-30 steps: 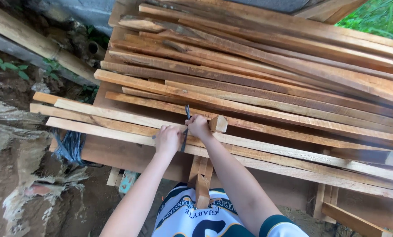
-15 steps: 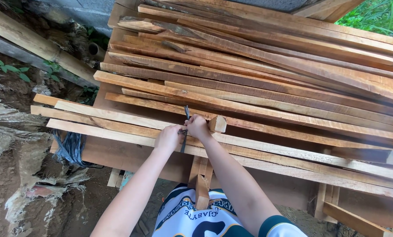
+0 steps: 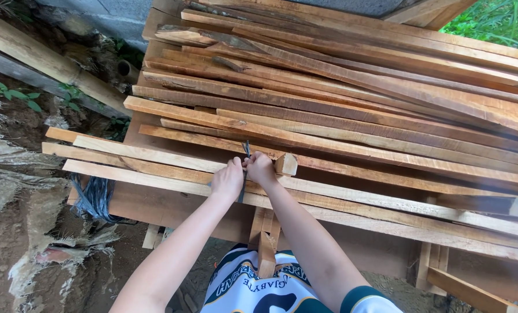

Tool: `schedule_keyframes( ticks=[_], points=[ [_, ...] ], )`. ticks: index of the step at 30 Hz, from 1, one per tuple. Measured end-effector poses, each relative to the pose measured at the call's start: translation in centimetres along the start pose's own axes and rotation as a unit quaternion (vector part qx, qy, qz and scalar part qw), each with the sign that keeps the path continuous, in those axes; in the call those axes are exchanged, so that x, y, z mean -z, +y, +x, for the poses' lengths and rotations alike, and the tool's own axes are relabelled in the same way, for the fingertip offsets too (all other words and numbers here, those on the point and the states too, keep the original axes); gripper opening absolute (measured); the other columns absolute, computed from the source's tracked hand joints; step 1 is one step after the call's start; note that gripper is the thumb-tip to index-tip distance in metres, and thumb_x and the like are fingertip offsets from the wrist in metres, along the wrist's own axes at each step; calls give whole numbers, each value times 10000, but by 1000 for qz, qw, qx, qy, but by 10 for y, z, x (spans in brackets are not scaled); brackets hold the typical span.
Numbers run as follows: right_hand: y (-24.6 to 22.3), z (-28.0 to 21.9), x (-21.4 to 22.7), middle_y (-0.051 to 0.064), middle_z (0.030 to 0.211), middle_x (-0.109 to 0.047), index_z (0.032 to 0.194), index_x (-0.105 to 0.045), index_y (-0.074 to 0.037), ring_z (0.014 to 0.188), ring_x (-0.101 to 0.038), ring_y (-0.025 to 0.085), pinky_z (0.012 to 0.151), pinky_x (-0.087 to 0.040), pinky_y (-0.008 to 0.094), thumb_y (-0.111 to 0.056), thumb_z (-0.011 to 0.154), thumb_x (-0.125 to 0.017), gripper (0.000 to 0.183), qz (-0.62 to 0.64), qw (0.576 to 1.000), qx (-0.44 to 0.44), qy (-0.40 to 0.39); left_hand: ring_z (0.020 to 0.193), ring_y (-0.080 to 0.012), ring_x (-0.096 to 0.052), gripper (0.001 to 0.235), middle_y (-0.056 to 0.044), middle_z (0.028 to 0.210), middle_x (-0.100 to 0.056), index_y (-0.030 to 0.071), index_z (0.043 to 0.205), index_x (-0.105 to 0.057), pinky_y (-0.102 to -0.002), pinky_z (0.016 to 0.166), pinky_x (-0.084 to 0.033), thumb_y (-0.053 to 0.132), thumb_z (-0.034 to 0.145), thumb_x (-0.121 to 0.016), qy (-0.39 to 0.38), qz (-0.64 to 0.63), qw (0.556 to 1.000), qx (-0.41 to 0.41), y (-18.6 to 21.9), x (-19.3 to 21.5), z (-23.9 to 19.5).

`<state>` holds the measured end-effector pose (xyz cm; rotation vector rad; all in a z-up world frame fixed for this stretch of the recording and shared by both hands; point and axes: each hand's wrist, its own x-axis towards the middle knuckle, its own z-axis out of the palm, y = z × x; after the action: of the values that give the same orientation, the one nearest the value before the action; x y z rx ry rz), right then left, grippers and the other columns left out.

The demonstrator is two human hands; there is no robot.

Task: The person arranges a stack of wooden planks on a workbench and then uses a dark-colored rope to tie the planks together. The person wraps the rope around the stack and secures it with a knot.

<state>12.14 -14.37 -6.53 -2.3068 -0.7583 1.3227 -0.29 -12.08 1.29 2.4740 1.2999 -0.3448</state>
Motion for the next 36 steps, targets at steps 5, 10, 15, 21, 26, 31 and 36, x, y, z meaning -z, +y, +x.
schedule_keyframes(
  ticks=[5,10,15,21,26,31,36],
  points=[
    [3,3,-3,26,936,-763,917,-742,-180,1112,-693,232,928,-567,369,-369,940,-650,211,15,999,21,23,1107,-447,-673,314,-226,1032,-710,34,1075,-544,-520,945,-527,290,929,-434,-146,-136,977,71,11,75,-13],
    [-4,5,5,-51,826,-774,830,-764,-227,1013,-725,181,875,-563,310,-368,968,-585,267,34,999,1,-9,1224,-382,-638,474,-210,1135,-734,34,1037,-750,-486,1021,-514,366,920,-432,-192,-151,966,89,4,72,-10],
    [-12,5,6,-23,759,-771,820,-790,-190,893,-744,144,815,-551,279,-301,971,-566,292,125,991,-44,-28,1263,-361,-598,514,-179,1182,-725,46,1047,-777,-496,1097,-452,365,961,-383,-132,-278,940,149,-18,1,12],
    [57,114,-71,3,1040,-792,1026,-788,-200,1108,-720,209,950,-579,367,-458,937,-538,371,-59,997,-31,-27,1109,-371,-671,411,-167,920,-762,76,871,-798,-504,906,-530,390,894,-535,-39,-400,874,271,18,15,13],
    [42,107,-60,118,1016,-792,1016,-803,-77,995,-764,317,847,-625,440,-223,948,-465,374,-425,872,241,-32,1003,-463,-682,430,-288,853,-705,-42,844,-729,-549,765,-494,247,997,-451,-29,-382,907,175,20,-11,-30],
    [46,113,-61,68,877,-790,991,-817,-158,911,-778,284,743,-624,432,-267,972,-409,423,-493,836,231,-61,1014,-420,-685,483,-236,864,-724,-2,856,-710,-552,811,-519,333,1028,-407,-32,-395,892,218,33,-18,-43],
    [44,103,-54,75,977,-789,1063,-774,-103,1044,-745,295,953,-582,414,-377,984,-424,451,-198,978,16,-64,1086,-436,-647,492,-236,940,-727,14,921,-717,-569,851,-518,373,1051,-407,-42,-424,879,214,28,-34,-48]
  ],
)
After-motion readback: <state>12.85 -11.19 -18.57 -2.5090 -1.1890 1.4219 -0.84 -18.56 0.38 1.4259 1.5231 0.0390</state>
